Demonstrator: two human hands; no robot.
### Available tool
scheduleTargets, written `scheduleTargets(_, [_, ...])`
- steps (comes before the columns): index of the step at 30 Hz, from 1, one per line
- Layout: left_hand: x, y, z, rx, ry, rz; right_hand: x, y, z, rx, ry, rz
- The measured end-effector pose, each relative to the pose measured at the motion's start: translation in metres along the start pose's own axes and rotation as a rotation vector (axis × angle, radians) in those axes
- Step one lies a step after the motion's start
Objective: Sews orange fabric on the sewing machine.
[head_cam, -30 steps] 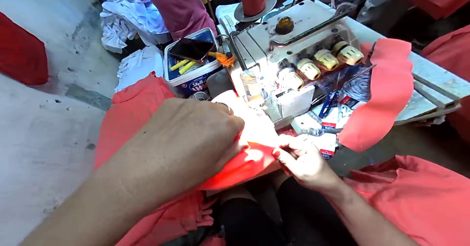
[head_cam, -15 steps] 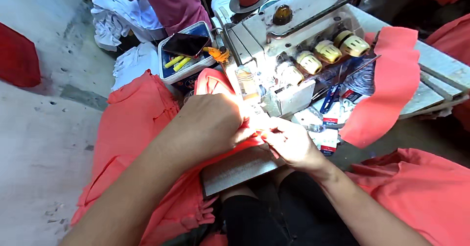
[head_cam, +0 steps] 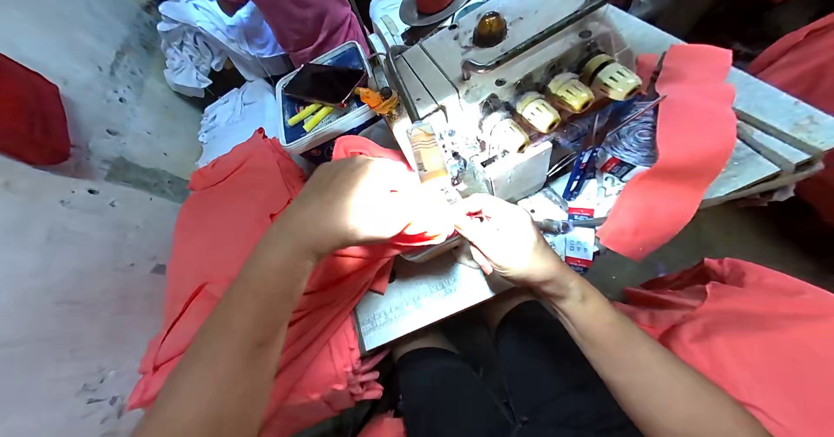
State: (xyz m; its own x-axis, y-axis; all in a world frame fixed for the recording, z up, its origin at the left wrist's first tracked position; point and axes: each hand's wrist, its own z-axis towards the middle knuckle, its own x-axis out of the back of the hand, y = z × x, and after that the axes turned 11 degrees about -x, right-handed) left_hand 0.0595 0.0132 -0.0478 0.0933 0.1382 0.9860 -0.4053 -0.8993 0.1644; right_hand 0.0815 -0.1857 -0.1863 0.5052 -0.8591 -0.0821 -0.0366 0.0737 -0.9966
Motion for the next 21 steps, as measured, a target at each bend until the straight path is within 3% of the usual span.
scheduleTargets(2, [0.005, -0.008, -0.008, -0.088, 0.016, 0.080, 0.000, 0.002, -0.001, 0.016, 0.003, 0.015])
scheduleTargets(5, [0.002, 0.007, -0.021, -0.292, 0.172, 0.158, 0.002, 0.003, -0.005, 0.087, -0.035, -0.014])
scheduleTargets(9, [-0.014, 0.031, -0.022, -0.447, 0.230, 0.169, 0.002, 0.010, -0.016, 0.357, 0.017, -0.070])
scheduleTargets(11, [-0.026, 0.024, -0.020, -0.463, 0.247, 0.204, 0.003, 0.012, -0.020, 0.410, 0.048, -0.101])
scheduleTargets(14, [-0.041, 0.014, -0.017, -0.426, 0.122, 0.284, 0.002, 0.015, -0.023, 0.411, 0.093, -0.110])
scheduleTargets(16, [-0.049, 0.010, -0.014, -0.454, 0.157, 0.314, 0.002, 0.015, -0.026, 0.402, 0.102, -0.102])
scheduleTargets(21, [-0.045, 0.010, -0.017, -0.392, 0.128, 0.224, -0.001, 0.021, -0.025, 0.390, 0.149, -0.124])
